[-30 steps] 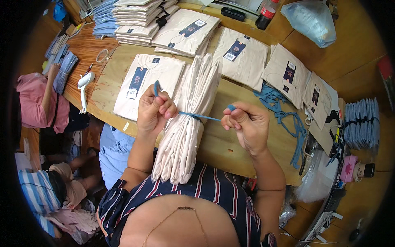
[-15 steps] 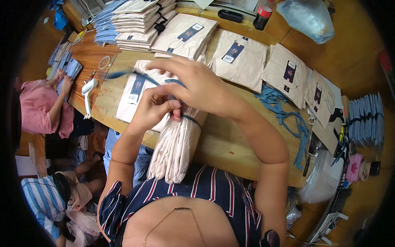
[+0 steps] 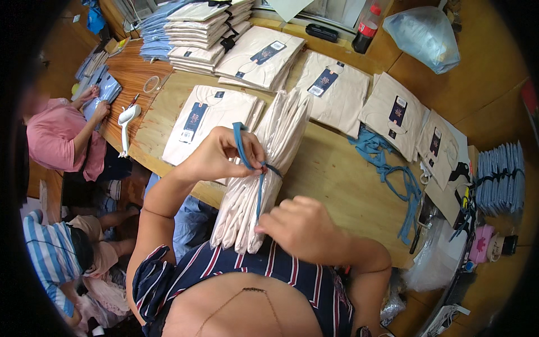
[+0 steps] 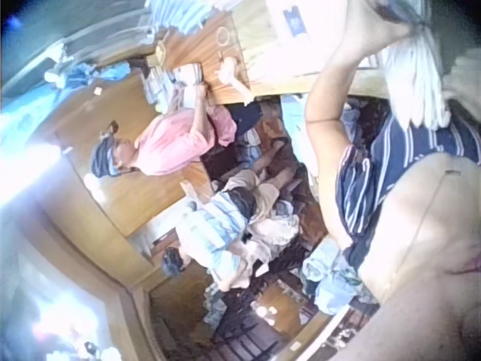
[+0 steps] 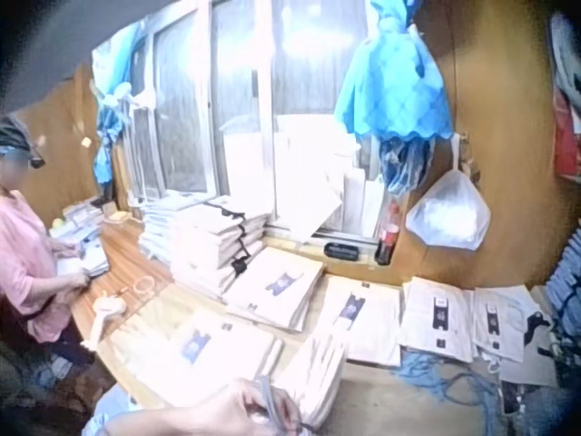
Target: The person ties bundles of packaged shirts using blue ribbons, stacks them, and places the bundles on the floor.
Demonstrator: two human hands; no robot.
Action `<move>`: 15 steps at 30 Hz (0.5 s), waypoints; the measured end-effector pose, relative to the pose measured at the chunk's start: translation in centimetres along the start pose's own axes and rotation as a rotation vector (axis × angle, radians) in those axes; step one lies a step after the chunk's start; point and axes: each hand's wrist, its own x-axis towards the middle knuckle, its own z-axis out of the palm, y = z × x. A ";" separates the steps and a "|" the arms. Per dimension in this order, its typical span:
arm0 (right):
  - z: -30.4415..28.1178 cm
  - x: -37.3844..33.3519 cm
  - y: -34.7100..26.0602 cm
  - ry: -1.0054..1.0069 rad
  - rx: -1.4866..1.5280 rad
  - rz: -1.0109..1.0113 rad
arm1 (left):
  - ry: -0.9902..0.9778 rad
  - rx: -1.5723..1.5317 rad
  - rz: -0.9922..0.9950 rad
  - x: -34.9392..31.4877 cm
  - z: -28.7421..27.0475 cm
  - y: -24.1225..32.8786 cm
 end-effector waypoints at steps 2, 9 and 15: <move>-0.7 0.8 2.5 0.146 0.220 0.049 | -0.053 0.268 0.175 0.1 0.1 0.8; 1.4 3.7 5.7 0.321 0.591 0.306 | -0.028 1.076 0.815 0.2 0.5 0.4; 1.1 4.0 6.1 0.266 0.375 0.180 | 0.129 1.325 1.106 0.1 0.4 -0.7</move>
